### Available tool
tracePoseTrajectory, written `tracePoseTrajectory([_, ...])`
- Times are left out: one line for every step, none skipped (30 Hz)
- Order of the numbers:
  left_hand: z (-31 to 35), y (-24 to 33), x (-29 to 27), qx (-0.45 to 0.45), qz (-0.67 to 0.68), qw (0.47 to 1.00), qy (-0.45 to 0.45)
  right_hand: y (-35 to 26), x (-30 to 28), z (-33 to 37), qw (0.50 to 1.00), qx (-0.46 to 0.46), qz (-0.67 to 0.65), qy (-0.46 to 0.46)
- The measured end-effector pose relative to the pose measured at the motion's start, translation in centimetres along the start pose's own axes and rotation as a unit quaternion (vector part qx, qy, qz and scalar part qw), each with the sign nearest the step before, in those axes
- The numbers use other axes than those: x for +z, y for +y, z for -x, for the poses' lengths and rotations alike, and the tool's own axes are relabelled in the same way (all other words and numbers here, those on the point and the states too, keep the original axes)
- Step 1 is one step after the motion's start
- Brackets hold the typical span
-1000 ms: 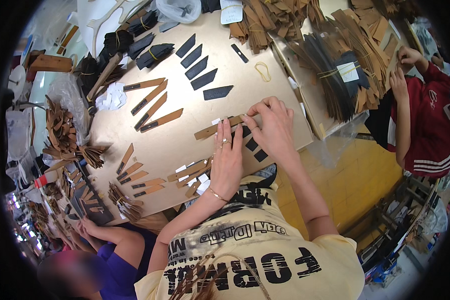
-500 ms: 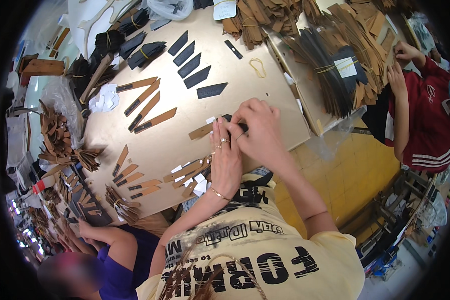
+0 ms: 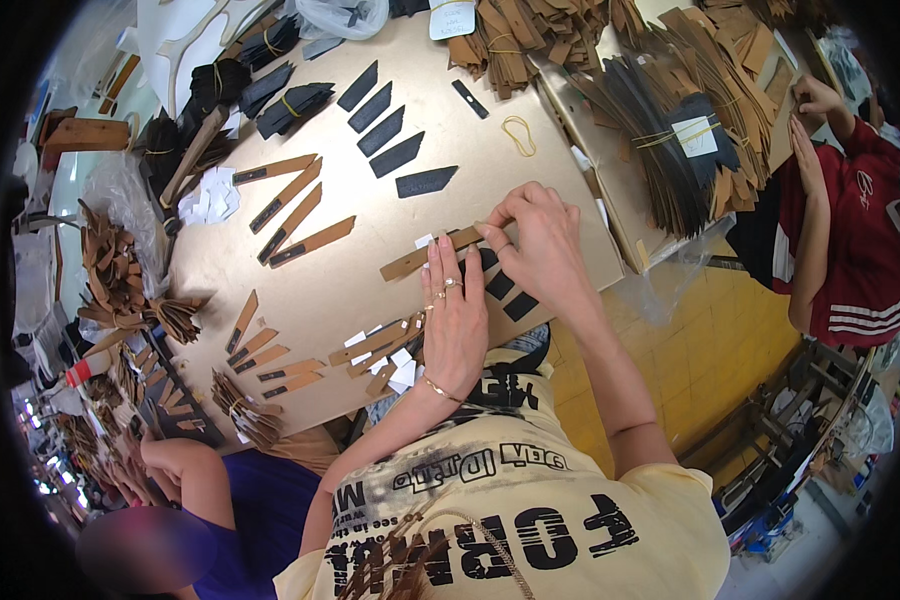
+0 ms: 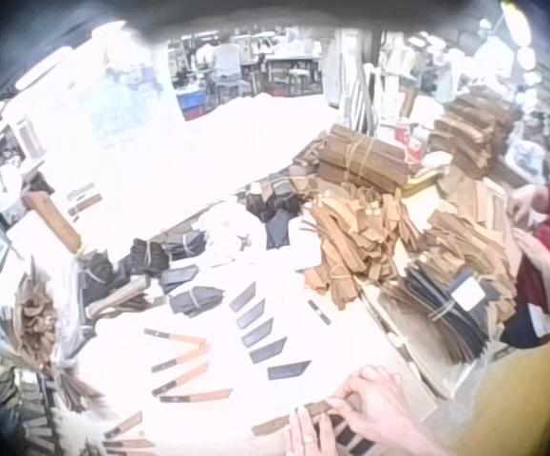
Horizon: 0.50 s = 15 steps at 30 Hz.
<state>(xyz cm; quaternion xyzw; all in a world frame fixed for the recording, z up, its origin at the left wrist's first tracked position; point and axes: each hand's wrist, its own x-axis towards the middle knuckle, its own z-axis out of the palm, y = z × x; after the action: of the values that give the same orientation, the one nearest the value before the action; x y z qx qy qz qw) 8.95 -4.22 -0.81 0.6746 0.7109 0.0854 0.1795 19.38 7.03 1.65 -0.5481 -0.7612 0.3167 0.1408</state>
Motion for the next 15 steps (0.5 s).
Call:
tracePoseTrajectory([0.0,0.0,0.0,-0.001,0.001,1.000,-0.002,0.0,0.0,0.0,1.000,0.000,0.003,0.001])
tracePoseTrajectory([0.0,0.0,0.0,0.000,-0.004,1.000,0.002,0.0,0.0,0.0,1.000,0.000,0.002,0.001])
tracePoseTrajectory([0.0,0.0,0.0,0.000,-0.005,1.000,-0.003,0.0,0.1,0.0,1.000,-0.001,0.002,0.001])
tracePoseTrajectory([0.0,0.0,0.0,0.002,-0.010,1.000,-0.002,0.1,0.1,0.0,1.000,-0.002,0.002,0.001])
tracePoseTrajectory([0.0,0.0,-0.1,0.003,-0.020,1.000,-0.007,0.1,0.2,0.0,1.000,-0.005,0.004,0.004])
tracePoseTrajectory([0.0,0.0,0.0,0.003,-0.018,1.000,-0.003,0.2,0.3,0.1,1.000,-0.008,0.006,0.006])
tracePoseTrajectory([0.0,0.0,0.0,0.002,-0.020,1.000,-0.004,0.2,0.4,0.1,1.000,-0.012,0.008,0.009])
tracePoseTrajectory([0.0,0.0,0.0,0.000,-0.027,1.000,-0.005,0.2,0.5,0.1,1.000,-0.015,0.013,0.012])
tracePoseTrajectory([0.0,0.0,0.1,0.002,-0.023,1.000,-0.004,0.2,0.5,0.1,1.000,-0.018,0.018,0.016])
tracePoseTrajectory([0.1,0.0,0.1,0.003,-0.024,1.000,-0.002,0.3,0.6,0.2,0.999,-0.018,0.023,0.017])
tracePoseTrajectory([0.1,0.0,0.2,0.007,-0.031,0.999,0.015,0.3,0.7,0.2,0.999,-0.028,0.028,0.023])
tracePoseTrajectory([0.1,-0.1,0.3,0.003,-0.004,1.000,0.015,0.3,0.8,0.3,0.998,-0.035,0.032,0.027])
tracePoseTrajectory([0.1,-0.3,0.3,0.002,0.017,0.999,0.030,0.4,0.8,0.4,0.998,-0.045,0.036,0.031])
tracePoseTrajectory([0.0,-0.4,0.4,0.000,0.039,0.998,0.046,0.4,0.9,0.4,0.997,-0.048,0.043,0.034])
tracePoseTrajectory([0.0,-0.5,0.4,0.003,0.037,0.998,0.049,0.5,1.0,0.5,0.997,-0.052,0.049,0.037])
